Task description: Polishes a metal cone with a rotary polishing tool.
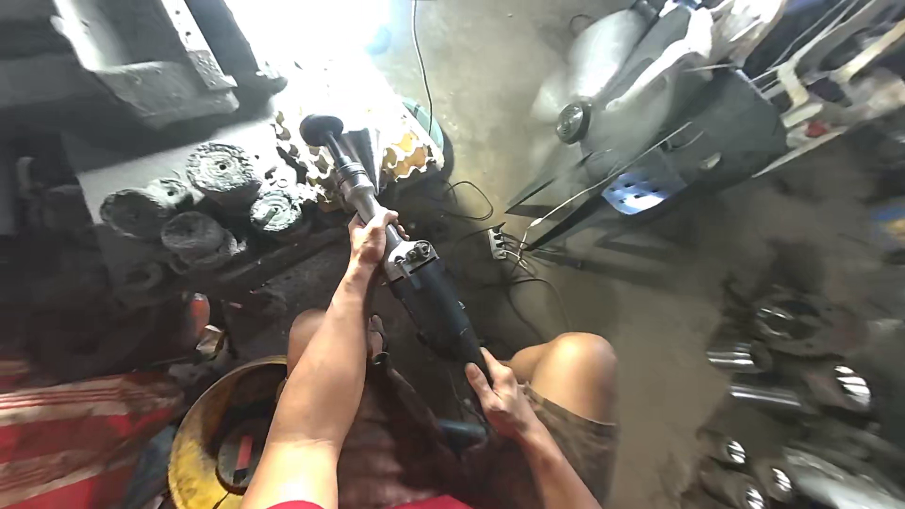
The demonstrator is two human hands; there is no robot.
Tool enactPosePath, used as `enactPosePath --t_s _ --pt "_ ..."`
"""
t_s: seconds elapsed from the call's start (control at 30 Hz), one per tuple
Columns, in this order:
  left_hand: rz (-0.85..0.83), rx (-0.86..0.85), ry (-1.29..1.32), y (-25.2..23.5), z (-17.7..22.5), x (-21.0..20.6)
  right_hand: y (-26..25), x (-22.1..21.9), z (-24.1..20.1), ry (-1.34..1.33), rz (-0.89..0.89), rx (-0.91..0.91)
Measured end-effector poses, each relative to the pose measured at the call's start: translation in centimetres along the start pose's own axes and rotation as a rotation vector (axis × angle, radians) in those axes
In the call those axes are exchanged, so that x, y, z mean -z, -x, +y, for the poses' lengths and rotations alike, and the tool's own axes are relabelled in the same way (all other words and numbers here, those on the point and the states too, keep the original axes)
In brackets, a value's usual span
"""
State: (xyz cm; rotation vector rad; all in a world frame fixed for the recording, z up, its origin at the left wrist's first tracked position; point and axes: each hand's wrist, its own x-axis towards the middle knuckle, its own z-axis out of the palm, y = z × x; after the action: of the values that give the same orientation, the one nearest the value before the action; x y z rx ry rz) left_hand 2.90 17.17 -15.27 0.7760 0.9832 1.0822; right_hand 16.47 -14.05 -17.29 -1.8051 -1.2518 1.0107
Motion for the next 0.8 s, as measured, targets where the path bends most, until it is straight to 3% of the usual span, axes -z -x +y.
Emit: enactPosePath --t_s 0.37,0.8 --pt "-0.056 0.004 -0.035 -0.3 -0.3 -2.1 0.8 0.1 0.4 -0.05 0.042 -0.041" --pt "-0.062 0.083 -0.347 -1.6 -1.2 -5.5 0.8 0.9 0.2 -0.188 0.117 -0.105"
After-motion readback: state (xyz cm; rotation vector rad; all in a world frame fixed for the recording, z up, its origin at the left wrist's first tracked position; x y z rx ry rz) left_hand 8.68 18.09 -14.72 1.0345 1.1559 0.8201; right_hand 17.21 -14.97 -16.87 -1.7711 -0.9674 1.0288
